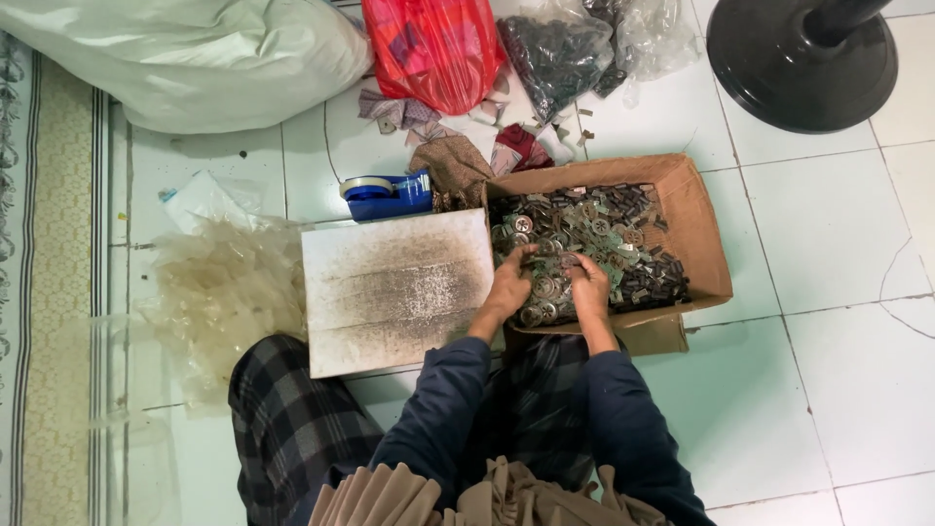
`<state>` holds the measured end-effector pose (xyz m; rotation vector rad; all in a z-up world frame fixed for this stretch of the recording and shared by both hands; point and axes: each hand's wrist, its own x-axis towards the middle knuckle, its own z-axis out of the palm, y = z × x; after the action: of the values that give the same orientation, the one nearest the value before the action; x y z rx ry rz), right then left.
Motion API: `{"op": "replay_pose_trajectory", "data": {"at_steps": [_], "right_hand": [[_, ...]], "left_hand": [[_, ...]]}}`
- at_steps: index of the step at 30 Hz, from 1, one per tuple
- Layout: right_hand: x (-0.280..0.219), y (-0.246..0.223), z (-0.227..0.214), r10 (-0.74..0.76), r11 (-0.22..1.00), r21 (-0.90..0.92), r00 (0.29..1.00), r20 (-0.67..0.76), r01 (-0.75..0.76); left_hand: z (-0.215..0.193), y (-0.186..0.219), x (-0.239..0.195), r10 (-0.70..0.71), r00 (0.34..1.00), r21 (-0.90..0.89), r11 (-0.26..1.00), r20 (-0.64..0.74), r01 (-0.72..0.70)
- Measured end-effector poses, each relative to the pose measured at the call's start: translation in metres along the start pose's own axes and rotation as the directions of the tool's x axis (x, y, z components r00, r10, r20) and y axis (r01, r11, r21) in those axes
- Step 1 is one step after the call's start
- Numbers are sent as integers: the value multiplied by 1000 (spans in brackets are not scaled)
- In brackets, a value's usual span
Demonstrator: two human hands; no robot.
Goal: The person sits on the floor and sorts small metal washers from a cardboard box onto a white board. They arrange the washers in rows, then gather them into a clear plastic bag and seal it with tape. The person then places the bag aside and continues sorting more washers.
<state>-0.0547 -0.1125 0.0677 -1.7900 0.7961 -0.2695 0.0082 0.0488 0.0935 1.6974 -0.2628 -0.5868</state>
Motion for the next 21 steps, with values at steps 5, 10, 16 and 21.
{"op": "replay_pose_trajectory", "data": {"at_steps": [5, 10, 16, 21], "right_hand": [[5, 13, 3, 57, 997, -44, 998, 31, -56], [25, 46, 7, 31, 972, -236, 997, 74, -13], [22, 41, 5, 92, 918, -393, 992, 85, -51], [17, 28, 12, -77, 956, -285, 997, 3, 75]], "left_hand": [[35, -69, 37, 76, 995, 402, 911, 67, -96], [60, -100, 45, -5, 986, 831, 539, 169, -140], [62, -87, 41, -51, 991, 877, 473, 120, -82], [50, -72, 31, -58, 990, 683, 729, 127, -45]]}}
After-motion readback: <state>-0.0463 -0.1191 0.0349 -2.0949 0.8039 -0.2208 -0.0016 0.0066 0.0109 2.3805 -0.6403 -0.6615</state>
